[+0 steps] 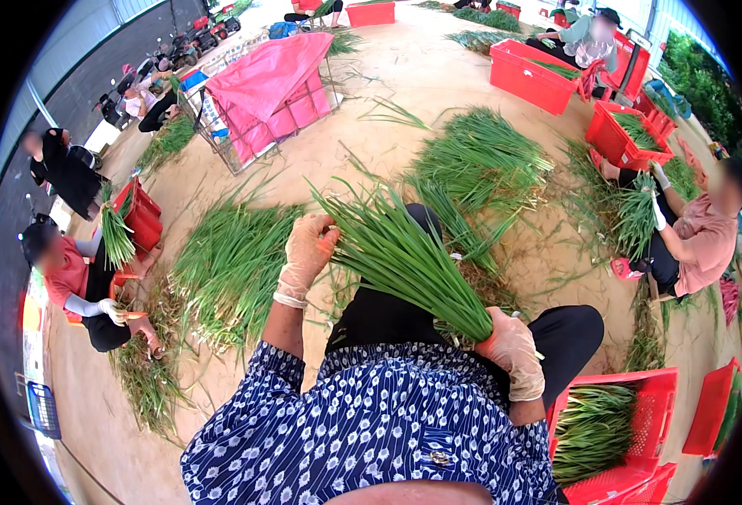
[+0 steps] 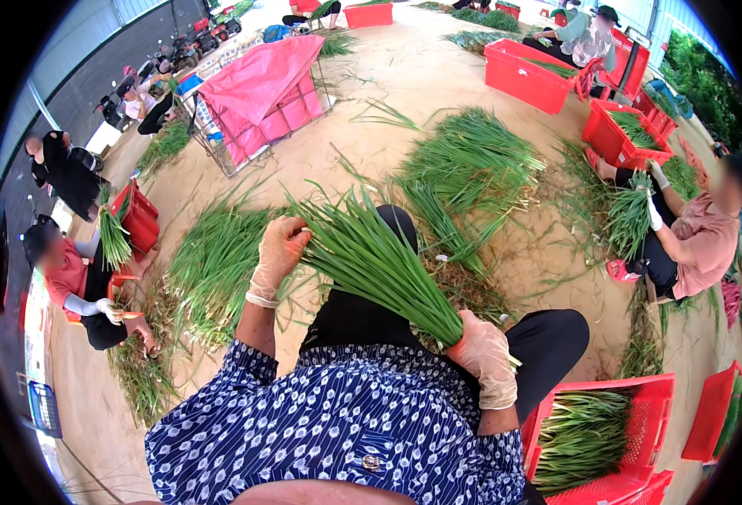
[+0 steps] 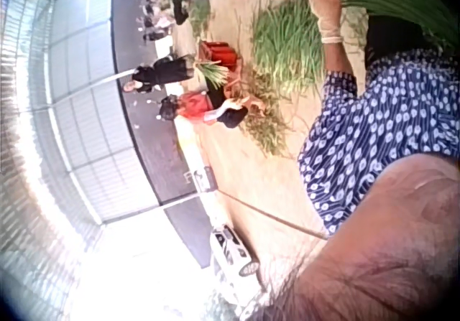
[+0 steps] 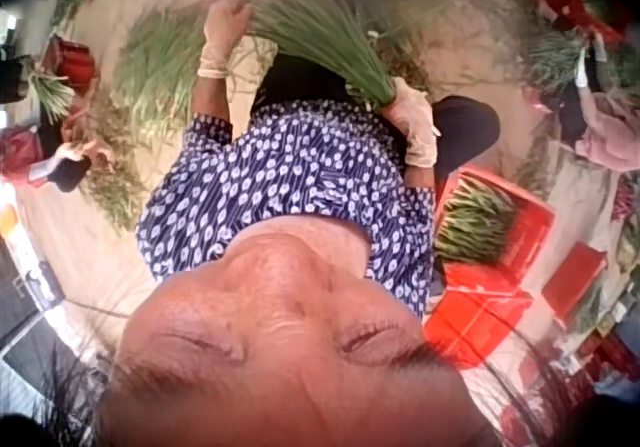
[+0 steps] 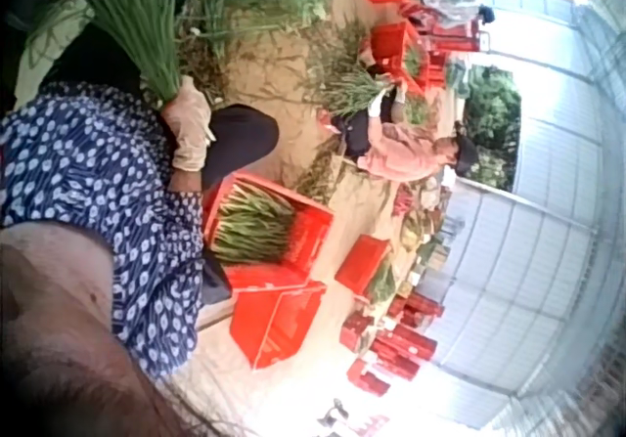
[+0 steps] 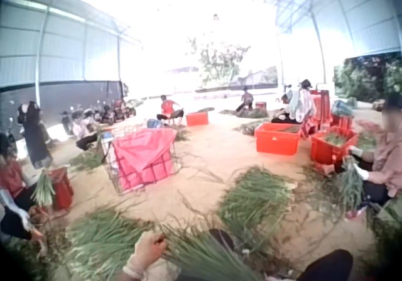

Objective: The person picks up bunches of green onions from the floor, removes dry or yellowed outer leaves by hand, and places the cleaned bundles into a red plastic crate.

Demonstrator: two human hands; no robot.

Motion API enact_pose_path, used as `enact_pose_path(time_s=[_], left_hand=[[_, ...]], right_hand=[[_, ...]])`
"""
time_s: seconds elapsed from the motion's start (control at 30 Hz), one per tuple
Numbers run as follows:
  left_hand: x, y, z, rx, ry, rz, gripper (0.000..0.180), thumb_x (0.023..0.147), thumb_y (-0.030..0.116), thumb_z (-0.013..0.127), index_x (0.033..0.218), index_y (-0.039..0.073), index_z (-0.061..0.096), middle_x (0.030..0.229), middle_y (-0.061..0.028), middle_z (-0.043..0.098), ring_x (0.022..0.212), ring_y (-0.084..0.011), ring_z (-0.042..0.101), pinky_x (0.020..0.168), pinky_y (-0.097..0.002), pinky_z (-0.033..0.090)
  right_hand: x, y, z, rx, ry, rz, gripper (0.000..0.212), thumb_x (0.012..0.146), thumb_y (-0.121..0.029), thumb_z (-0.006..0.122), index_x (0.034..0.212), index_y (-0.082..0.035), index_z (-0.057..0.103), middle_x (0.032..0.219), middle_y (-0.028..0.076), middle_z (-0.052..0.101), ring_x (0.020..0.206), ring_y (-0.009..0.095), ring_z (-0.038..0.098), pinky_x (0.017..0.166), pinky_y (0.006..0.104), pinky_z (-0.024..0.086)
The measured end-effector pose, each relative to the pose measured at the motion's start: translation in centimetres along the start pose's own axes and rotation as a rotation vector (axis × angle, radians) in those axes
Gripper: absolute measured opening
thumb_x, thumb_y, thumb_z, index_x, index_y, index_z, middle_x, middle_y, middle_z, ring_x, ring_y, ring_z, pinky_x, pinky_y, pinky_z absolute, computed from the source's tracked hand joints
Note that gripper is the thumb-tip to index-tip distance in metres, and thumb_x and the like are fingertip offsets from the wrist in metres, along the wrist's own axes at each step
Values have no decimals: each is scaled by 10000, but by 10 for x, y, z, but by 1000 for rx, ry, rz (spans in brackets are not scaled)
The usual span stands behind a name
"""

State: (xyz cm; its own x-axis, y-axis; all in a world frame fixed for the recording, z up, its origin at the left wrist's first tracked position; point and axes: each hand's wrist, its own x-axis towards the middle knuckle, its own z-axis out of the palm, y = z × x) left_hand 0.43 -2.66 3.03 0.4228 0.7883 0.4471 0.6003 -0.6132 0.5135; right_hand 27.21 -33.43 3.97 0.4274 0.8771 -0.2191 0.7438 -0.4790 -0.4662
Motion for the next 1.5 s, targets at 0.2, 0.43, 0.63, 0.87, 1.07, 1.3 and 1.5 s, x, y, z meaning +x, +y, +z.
enact_pose_path(time_s=[0.2,0.43,0.63,0.87,1.07,1.3,1.5], left_hand=[[2,0,10,-28,67,59,80,783,107,741,855,74,731,734,-93,625,798,-282,597,747,-401,482],[-2,-8,27,15,115,93,58,805,80,688,853,54,707,760,-133,640,803,-334,610,749,-416,493],[-11,-31,35,-767,261,-281,181,967,118,611,849,14,698,757,25,626,734,-75,520,654,-266,435],[0,18,-9,-566,334,20,155,983,152,664,1055,34,733,902,15,670,778,-93,532,735,-267,445],[9,12,6,8,174,345,182,851,35,690,1010,100,750,783,-59,602,819,-251,561,739,-362,448],[19,3,-10,-469,223,-128,144,959,99,600,896,63,725,814,-74,659,769,-209,587,733,-329,463],[21,14,-31,-188,196,168,170,837,68,701,995,115,742,812,-53,644,809,-245,577,790,-377,470]], right_hand=[[-2,-1,0,-22,-10,4,509,746,-352,803,1166,-115,639,949,198,730,939,393,700,812,481,551],[2,-1,1,-29,-19,2,487,742,-352,803,1130,-115,630,932,190,728,927,397,697,797,483,547],[1,-3,3,0,-6,11,536,698,-249,807,1186,-113,634,921,212,720,914,401,694,791,476,546],[4,4,7,-8,-29,20,503,755,-335,782,1192,-137,633,916,198,729,902,396,703,784,485,546],[3,-8,-1,1,-44,44,521,693,-269,809,1168,-126,650,931,207,723,915,401,695,795,476,547],[2,-3,3,-8,-16,31,526,717,-304,804,1181,-121,640,928,206,724,915,401,695,791,480,545],[4,5,10,-17,11,-24,520,771,-385,799,1185,-120,629,888,197,724,885,404,699,774,489,543]])
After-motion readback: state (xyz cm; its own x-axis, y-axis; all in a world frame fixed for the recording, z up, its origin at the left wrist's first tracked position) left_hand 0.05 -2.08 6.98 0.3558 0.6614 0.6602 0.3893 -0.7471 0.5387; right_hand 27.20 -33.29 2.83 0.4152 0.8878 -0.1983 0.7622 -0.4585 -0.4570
